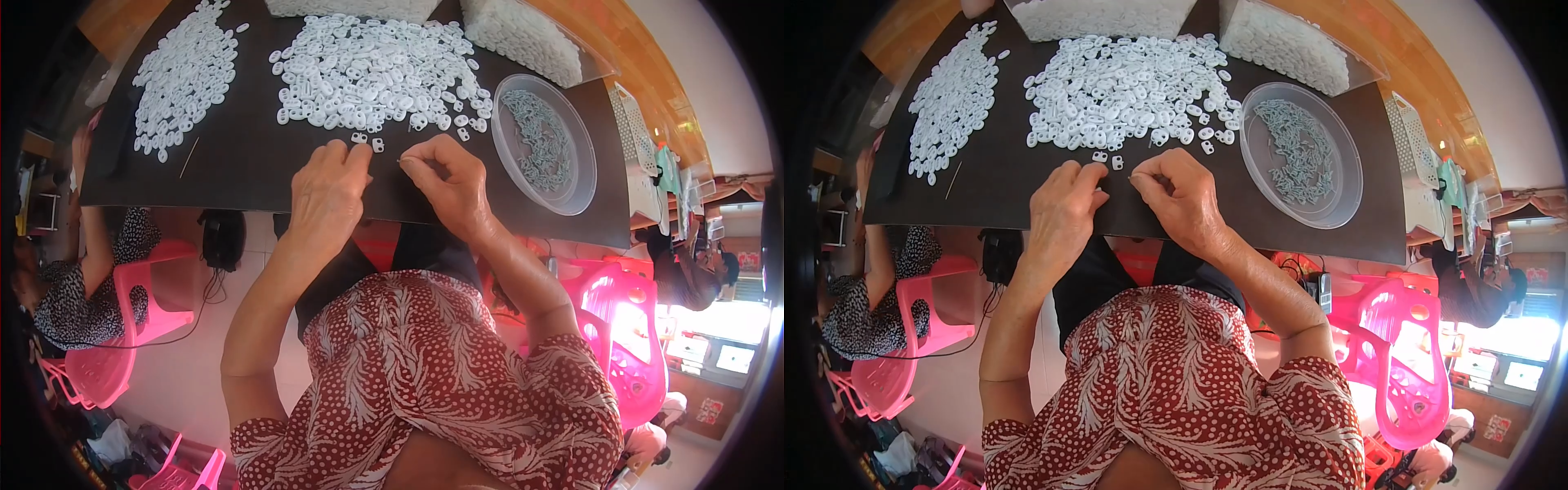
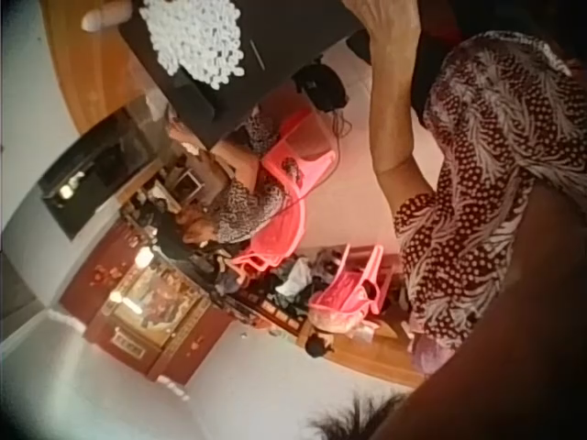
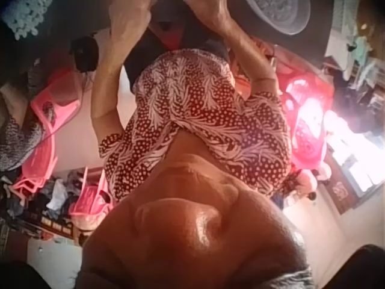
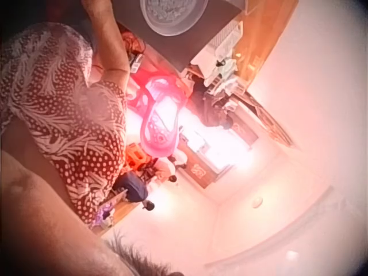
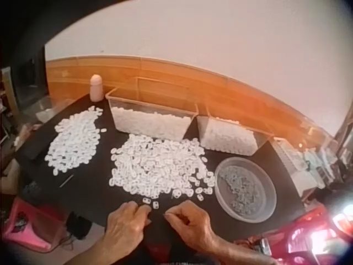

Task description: Assembling small white plastic components by manually inserting grey pieces into them.

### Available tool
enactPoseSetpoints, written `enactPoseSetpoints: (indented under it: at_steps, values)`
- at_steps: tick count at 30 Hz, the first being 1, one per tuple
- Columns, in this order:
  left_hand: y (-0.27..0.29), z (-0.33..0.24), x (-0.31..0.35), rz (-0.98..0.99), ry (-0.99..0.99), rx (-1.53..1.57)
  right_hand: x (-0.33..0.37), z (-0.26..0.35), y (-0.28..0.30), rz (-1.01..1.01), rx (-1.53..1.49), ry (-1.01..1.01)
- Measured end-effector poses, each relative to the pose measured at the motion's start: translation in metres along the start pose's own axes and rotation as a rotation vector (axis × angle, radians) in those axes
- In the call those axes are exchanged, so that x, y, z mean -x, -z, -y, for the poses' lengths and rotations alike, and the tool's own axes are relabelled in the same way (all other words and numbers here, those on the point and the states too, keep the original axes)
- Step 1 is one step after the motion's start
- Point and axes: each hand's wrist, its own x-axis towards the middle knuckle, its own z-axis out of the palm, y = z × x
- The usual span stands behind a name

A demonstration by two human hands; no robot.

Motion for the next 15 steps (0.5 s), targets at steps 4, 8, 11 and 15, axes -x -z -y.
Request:
enactPoseSetpoints:
  at_steps: [4, 8, 11, 15]
  values:
    - [0.003, -0.003, 0.010, -0.180, 0.266, 0.388, 0.000, 0.007, -0.004, 0.013, -0.155, -0.070]
    - [0.021, -0.008, 0.014, -0.105, 0.737, 1.108, 0.000, 0.016, -0.007, 0.080, -0.270, -0.115]
    - [0.022, -0.012, 0.020, -0.130, 0.791, 1.345, 0.000, 0.024, -0.009, 0.121, -0.327, -0.111]
    - [0.022, -0.020, 0.026, -0.155, 0.795, 1.438, 0.001, 0.033, -0.013, 0.186, -0.386, -0.128]
